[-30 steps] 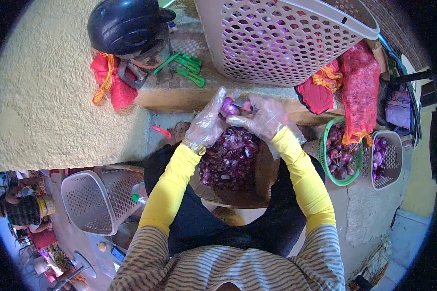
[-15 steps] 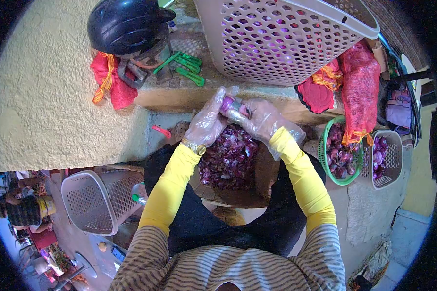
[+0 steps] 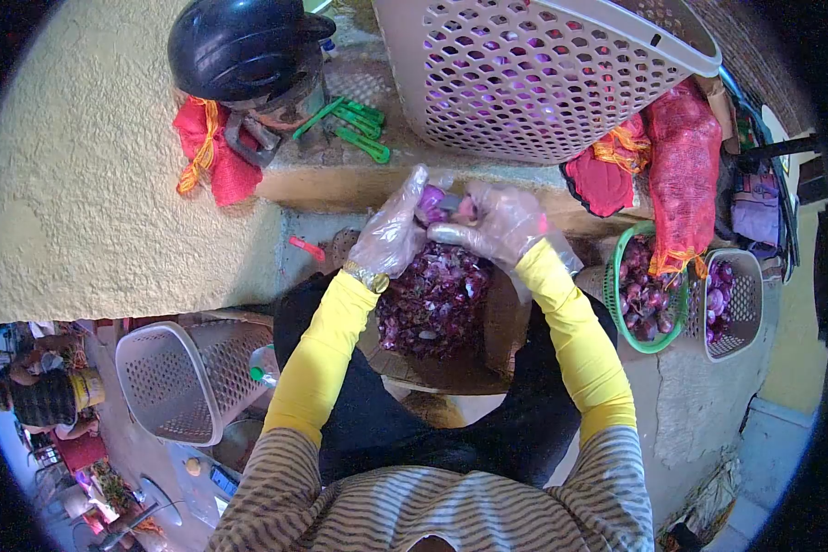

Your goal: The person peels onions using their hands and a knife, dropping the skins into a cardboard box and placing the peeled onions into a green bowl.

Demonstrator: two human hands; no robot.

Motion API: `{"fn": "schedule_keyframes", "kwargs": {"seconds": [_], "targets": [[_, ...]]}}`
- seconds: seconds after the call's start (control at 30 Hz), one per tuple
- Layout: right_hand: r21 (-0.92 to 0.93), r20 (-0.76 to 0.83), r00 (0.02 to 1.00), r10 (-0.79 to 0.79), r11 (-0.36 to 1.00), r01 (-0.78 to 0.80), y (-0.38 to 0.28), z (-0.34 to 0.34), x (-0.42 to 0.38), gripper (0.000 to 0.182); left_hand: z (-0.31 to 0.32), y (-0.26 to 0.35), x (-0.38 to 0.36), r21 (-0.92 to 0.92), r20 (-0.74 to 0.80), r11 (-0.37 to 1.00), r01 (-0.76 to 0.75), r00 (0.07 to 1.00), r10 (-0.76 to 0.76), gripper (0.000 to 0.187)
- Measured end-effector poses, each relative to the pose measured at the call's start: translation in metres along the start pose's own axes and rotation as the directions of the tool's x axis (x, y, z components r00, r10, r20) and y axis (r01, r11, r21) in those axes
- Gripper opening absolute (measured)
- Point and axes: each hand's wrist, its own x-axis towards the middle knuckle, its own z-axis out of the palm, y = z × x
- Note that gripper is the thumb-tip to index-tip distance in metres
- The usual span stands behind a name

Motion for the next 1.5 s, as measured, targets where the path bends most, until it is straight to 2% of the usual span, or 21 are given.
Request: {"fn": "schedule_keyframes", "kwargs": {"seconds": [0.03, 0.07, 0.23, 0.37, 0.47, 0.67, 0.77, 0.87, 0.93, 0.97, 1.03, 1.07, 1.17, 1.23, 1.27, 1.33, 1.4, 1.5], "targets": [[0.007, -0.078, 0.996, 0.048, 0.999, -0.048, 0.0, -0.001, 0.0, 0.064, 0.008, 0.001, -0.003, -0.006, 0.005, 1.0, -0.006, 1.0, 0.006, 0.054], [0.007, -0.078, 0.996, 0.049, 0.999, -0.048, 0.0, -0.001, 0.001, 0.064, 0.005, -0.003, 0.001, -0.006, 0.006, 1.0, -0.006, 1.0, 0.006, 0.054], [-0.036, 0.012, 0.986, 0.169, 0.985, -0.168, 0.003, 0.0, 0.003, 0.068, -0.007, -0.012, 0.009, -0.078, 0.018, 0.997, -0.017, 1.0, 0.019, 0.05], [-0.051, 0.027, 0.984, 0.177, 0.983, -0.175, 0.0, 0.0, 0.004, 0.064, 0.0, -0.008, 0.003, -0.04, 0.043, 0.999, -0.037, 0.998, 0.039, 0.055], [-0.074, 0.014, 0.99, 0.143, 0.987, -0.142, 0.005, 0.008, 0.005, 0.06, 0.004, -0.005, 0.002, -0.065, 0.018, 0.997, -0.039, 0.999, 0.04, 0.051], [-0.03, 0.008, 0.992, 0.129, 0.991, -0.128, 0.008, 0.013, 0.003, 0.055, -0.011, -0.011, 0.009, -0.004, 0.044, 0.999, -0.049, 0.998, 0.05, 0.051], [-0.042, 0.004, 0.998, 0.064, 0.997, -0.063, 0.012, 0.014, 0.004, 0.052, -0.016, -0.012, 0.011, 0.058, 0.026, 0.997, -0.053, 0.998, 0.051, 0.051], [-0.04, 0.08, 0.995, 0.063, 0.997, -0.06, 0.004, 0.007, 0.003, 0.053, -0.021, -0.014, 0.012, 0.061, 0.002, 0.996, -0.058, 0.998, 0.058, 0.053], [-0.128, 0.169, 0.985, -0.018, 0.991, 0.04, -0.003, 0.001, 0.002, 0.057, -0.014, -0.008, 0.007, 0.07, -0.031, 0.997, -0.04, 0.999, 0.042, 0.055], [-0.128, 0.169, 0.985, -0.019, 0.991, 0.041, -0.003, 0.002, 0.002, 0.057, -0.014, -0.007, 0.008, 0.07, -0.032, 0.997, -0.041, 0.999, 0.044, 0.055], [-0.16, 0.3, 0.952, -0.06, 0.981, 0.112, -0.001, 0.004, 0.002, 0.062, -0.013, -0.005, 0.009, 0.056, -0.108, 0.998, -0.018, 0.994, 0.024, 0.06], [-0.159, 0.3, 0.952, -0.061, 0.981, 0.113, 0.0, 0.005, 0.002, 0.062, -0.012, -0.005, 0.009, 0.057, -0.109, 0.998, -0.018, 0.994, 0.024, 0.06], [-0.124, 0.232, 0.964, -0.131, 0.979, 0.163, 0.003, 0.004, 0.001, 0.056, -0.004, -0.003, 0.004, -0.018, -0.105, 0.998, -0.052, 0.993, 0.05, 0.062], [0.023, 0.08, 0.995, -0.052, 0.998, 0.05, 0.002, -0.001, -0.001, 0.057, 0.0, -0.001, -0.001, -0.08, -0.02, 0.997, 0.018, 1.0, -0.02, 0.063], [0.023, 0.08, 0.996, -0.051, 0.999, 0.049, 0.004, -0.001, -0.002, 0.057, 0.0, -0.001, 0.0, -0.08, -0.019, 0.997, 0.019, 1.0, -0.021, 0.063], [0.073, -0.053, 0.997, 0.056, 0.996, -0.052, 0.009, 0.0, -0.001, 0.057, 0.0, 0.0, 0.005, -0.223, 0.005, 0.969, 0.105, 0.994, -0.107, 0.062], [0.113, -0.032, 0.996, 0.089, 0.99, -0.084, 0.012, -0.001, 0.001, 0.059, -0.011, -0.009, 0.017, -0.2, 0.039, 0.975, 0.098, 0.995, -0.092, 0.062], [0.062, -0.1, 0.991, 0.085, 0.995, -0.079, 0.015, 0.002, 0.001, 0.06, -0.018, -0.019, 0.02, -0.162, 0.074, 0.984, 0.079, 0.995, -0.068, 0.062]]}}
